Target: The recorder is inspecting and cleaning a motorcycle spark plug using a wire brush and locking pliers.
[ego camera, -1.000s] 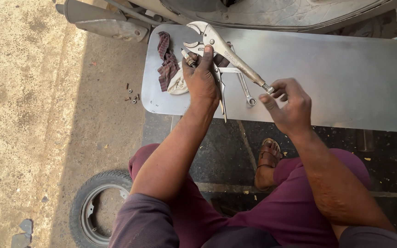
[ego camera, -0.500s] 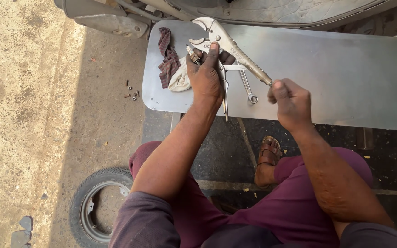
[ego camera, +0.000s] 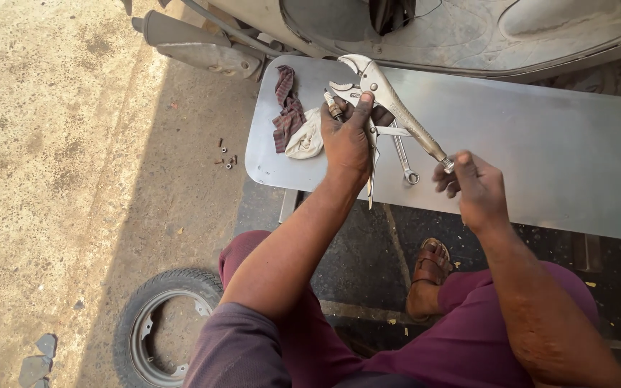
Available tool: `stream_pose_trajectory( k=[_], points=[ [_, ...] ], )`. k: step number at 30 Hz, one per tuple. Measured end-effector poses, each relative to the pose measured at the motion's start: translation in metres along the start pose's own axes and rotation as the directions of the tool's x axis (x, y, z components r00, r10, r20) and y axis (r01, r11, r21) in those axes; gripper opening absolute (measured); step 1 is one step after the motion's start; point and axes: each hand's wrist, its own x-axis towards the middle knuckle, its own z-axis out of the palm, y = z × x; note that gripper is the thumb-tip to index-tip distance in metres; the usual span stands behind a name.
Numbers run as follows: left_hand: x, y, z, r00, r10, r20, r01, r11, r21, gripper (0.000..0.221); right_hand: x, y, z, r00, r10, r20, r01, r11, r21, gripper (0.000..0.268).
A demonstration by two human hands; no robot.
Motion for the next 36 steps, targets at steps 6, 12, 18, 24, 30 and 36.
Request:
stream_pose_trajectory(
  k=[6,12,18,24,30,36],
  points=[
    [-0.004,0.002,0.003,1.000,-0.013,-0.007,0.013,1.000,0.017,0.034,-0.007,0.001,0.006,0.749,-0.659,0.072,0.387,0.346,-0.855,0.046],
    [-0.002,-0.007,-0.003,0.999,0.042,0.022,-0.043,0.996,0.072,0.034,-0.003,0.011,-0.004,0.961,-0.273,-0.046,0.257,0.943,-0.213,0.043],
    [-0.005,0.003,0.007,1.000,-0.011,0.017,0.010,0.999,0.043,0.036,0.001,0.020,-0.006,0.896,-0.444,-0.019,0.336,0.705,-0.625,0.055],
    [-0.004,0.003,0.006,1.000,-0.020,0.007,0.020,0.999,0.026,0.037,-0.011,0.001,0.009,0.764,-0.637,0.097,0.500,0.492,-0.712,0.056],
    [-0.004,0.011,0.008,0.999,-0.042,0.011,0.041,0.997,0.070,0.034,0.007,0.032,-0.012,0.979,-0.161,-0.127,0.159,0.987,-0.020,0.046],
    [-0.008,0.009,0.003,0.984,-0.029,0.175,-0.018,0.965,0.262,0.034,-0.007,-0.007,0.005,0.843,-0.534,-0.064,0.383,0.679,-0.627,0.035]
  ],
)
